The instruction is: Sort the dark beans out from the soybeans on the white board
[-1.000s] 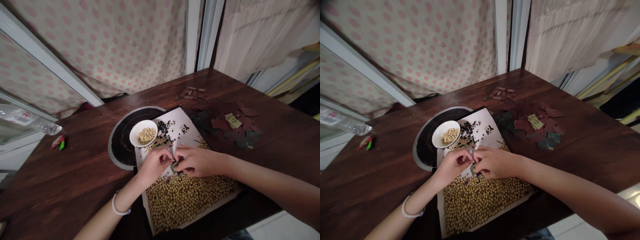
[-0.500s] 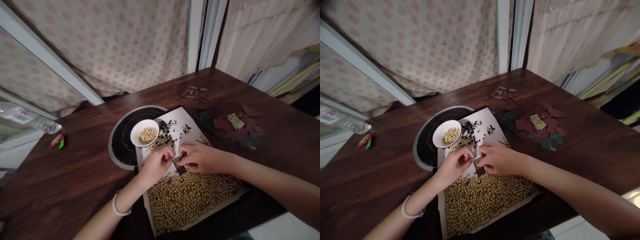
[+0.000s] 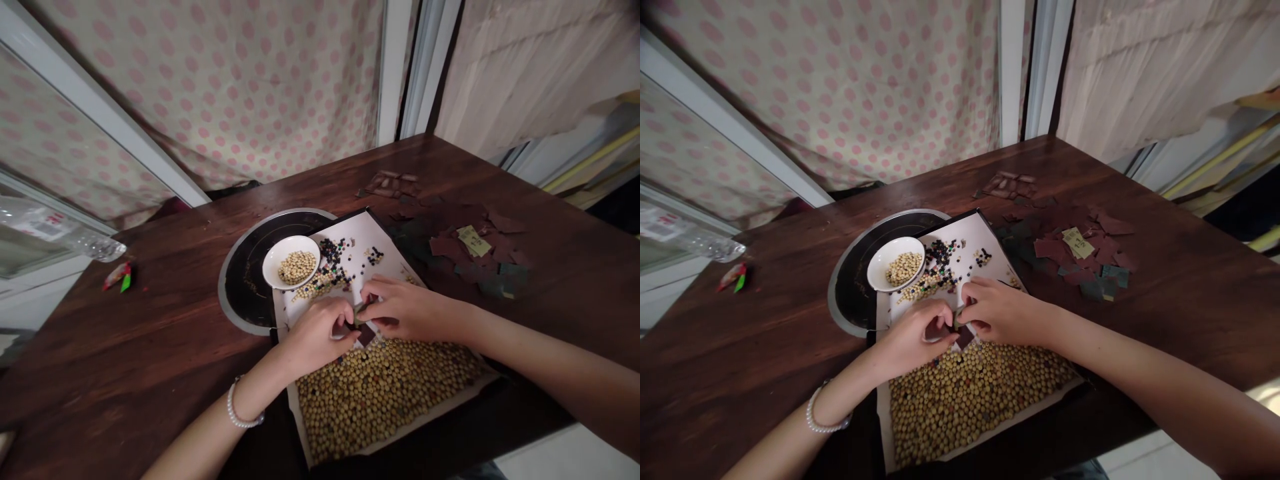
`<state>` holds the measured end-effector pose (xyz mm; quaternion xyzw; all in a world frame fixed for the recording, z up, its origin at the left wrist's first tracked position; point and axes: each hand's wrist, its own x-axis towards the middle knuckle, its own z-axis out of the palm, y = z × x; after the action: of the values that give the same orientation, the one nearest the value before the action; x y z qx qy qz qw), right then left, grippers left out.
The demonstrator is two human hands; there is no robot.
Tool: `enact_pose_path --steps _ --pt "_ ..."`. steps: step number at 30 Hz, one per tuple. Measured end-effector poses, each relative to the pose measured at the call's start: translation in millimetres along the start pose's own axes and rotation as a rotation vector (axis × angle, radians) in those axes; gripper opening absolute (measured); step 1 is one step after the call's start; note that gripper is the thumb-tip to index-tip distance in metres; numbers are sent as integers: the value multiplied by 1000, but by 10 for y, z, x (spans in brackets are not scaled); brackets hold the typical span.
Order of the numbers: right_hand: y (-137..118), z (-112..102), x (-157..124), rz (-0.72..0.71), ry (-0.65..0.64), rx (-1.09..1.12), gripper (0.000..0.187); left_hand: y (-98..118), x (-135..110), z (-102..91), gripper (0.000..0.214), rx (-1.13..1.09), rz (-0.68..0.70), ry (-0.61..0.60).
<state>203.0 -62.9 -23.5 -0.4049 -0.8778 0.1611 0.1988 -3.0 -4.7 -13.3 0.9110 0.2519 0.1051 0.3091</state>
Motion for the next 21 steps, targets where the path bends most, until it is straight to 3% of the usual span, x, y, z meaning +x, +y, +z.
enact_pose_path --steps 21 --pt "8 12 -2 48 -24 19 13 30 -18 6 7 73 123 -6"
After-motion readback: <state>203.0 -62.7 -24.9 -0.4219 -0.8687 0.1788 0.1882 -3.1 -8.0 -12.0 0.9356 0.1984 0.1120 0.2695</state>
